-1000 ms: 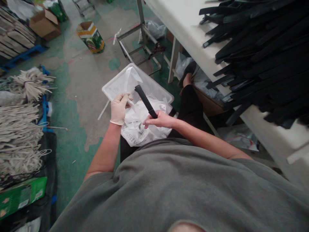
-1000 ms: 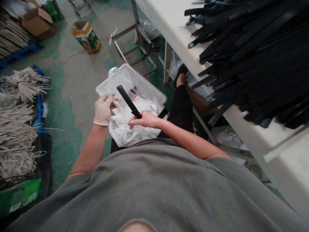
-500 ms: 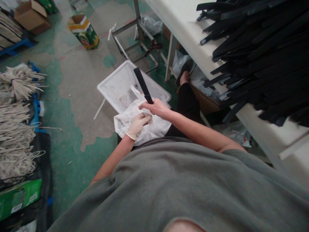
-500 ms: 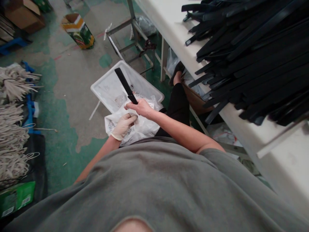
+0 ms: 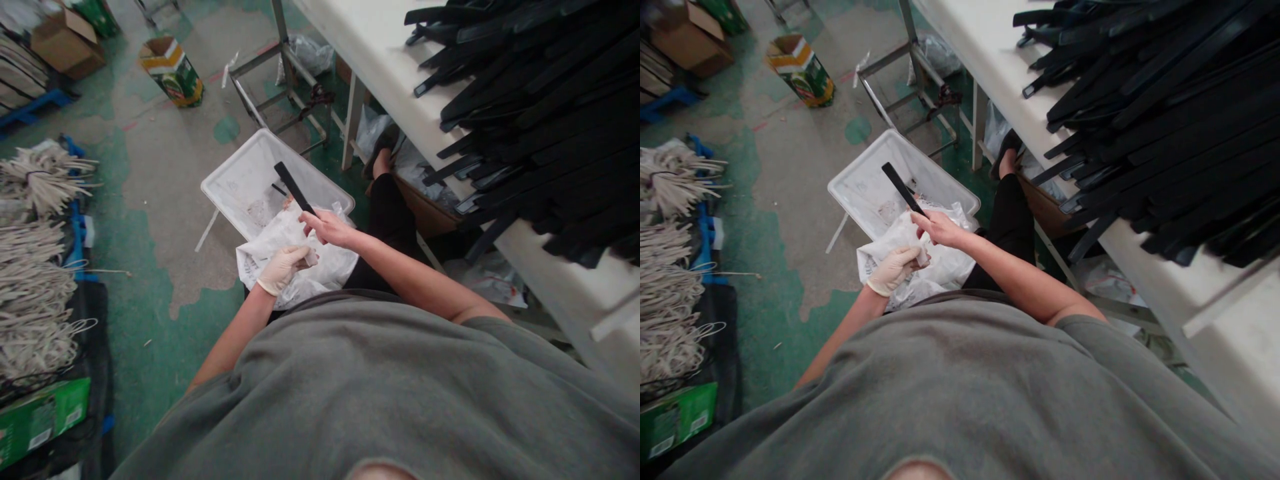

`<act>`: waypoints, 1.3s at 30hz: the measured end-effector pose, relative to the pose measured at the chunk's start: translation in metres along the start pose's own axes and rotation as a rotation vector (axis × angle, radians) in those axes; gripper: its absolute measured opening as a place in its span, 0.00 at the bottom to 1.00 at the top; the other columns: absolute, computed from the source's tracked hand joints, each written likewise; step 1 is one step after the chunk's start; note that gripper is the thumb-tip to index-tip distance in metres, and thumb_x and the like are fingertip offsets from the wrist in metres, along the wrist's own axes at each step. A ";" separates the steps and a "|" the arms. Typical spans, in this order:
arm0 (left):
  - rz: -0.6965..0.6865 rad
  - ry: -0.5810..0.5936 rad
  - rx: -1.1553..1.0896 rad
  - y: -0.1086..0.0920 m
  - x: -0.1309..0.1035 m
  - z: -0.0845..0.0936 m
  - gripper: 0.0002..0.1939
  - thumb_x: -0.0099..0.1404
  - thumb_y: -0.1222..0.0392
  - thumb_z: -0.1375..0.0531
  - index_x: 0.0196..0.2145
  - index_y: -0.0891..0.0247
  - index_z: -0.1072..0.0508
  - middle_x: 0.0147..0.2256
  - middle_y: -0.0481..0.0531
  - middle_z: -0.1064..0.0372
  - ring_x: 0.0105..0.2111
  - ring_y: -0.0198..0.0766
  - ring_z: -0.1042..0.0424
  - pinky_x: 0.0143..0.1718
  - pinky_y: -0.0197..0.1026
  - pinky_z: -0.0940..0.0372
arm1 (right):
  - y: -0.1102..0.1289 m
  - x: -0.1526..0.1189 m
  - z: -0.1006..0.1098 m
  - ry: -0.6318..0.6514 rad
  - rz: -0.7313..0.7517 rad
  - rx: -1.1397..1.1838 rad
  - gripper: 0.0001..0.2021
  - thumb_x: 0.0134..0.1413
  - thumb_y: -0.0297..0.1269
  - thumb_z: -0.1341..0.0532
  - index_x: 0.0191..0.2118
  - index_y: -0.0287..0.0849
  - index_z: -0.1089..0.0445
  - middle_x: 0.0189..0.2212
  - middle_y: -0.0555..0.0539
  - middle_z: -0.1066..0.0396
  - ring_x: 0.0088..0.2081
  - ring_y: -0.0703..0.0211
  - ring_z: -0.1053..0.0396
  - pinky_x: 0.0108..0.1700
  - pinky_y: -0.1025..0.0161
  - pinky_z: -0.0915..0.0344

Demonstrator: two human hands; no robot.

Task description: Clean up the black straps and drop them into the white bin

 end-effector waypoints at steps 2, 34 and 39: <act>-0.053 -0.110 -0.149 -0.006 0.005 0.008 0.14 0.52 0.56 0.28 0.24 0.66 0.27 0.24 0.49 0.28 0.26 0.34 0.28 0.35 0.38 0.31 | -0.004 -0.011 0.007 0.014 -0.013 -0.032 0.16 0.68 0.42 0.53 0.45 0.37 0.34 0.29 0.48 0.25 0.15 0.72 0.42 0.19 0.71 0.45; -0.311 -0.323 -0.348 -0.046 0.023 0.022 0.13 0.51 0.59 0.28 0.29 0.62 0.28 0.28 0.47 0.25 0.28 0.32 0.25 0.35 0.35 0.32 | -0.012 -0.070 -0.009 0.209 -0.191 -0.497 0.22 0.68 0.42 0.52 0.26 0.40 0.31 0.21 0.48 0.29 0.27 0.61 0.33 0.33 0.68 0.45; -0.268 -0.333 -0.388 -0.041 0.030 0.021 0.13 0.50 0.58 0.28 0.30 0.62 0.27 0.28 0.47 0.25 0.29 0.34 0.26 0.36 0.35 0.32 | -0.016 -0.066 -0.012 0.262 -0.192 -0.536 0.20 0.67 0.43 0.52 0.28 0.40 0.32 0.24 0.48 0.27 0.26 0.62 0.33 0.32 0.67 0.45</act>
Point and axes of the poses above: each hand's wrist, its own x-axis towards the middle knuckle, its own z-axis out of the back of the hand, y = z × x, the point moved 3 cm from there along x, towards the middle knuckle
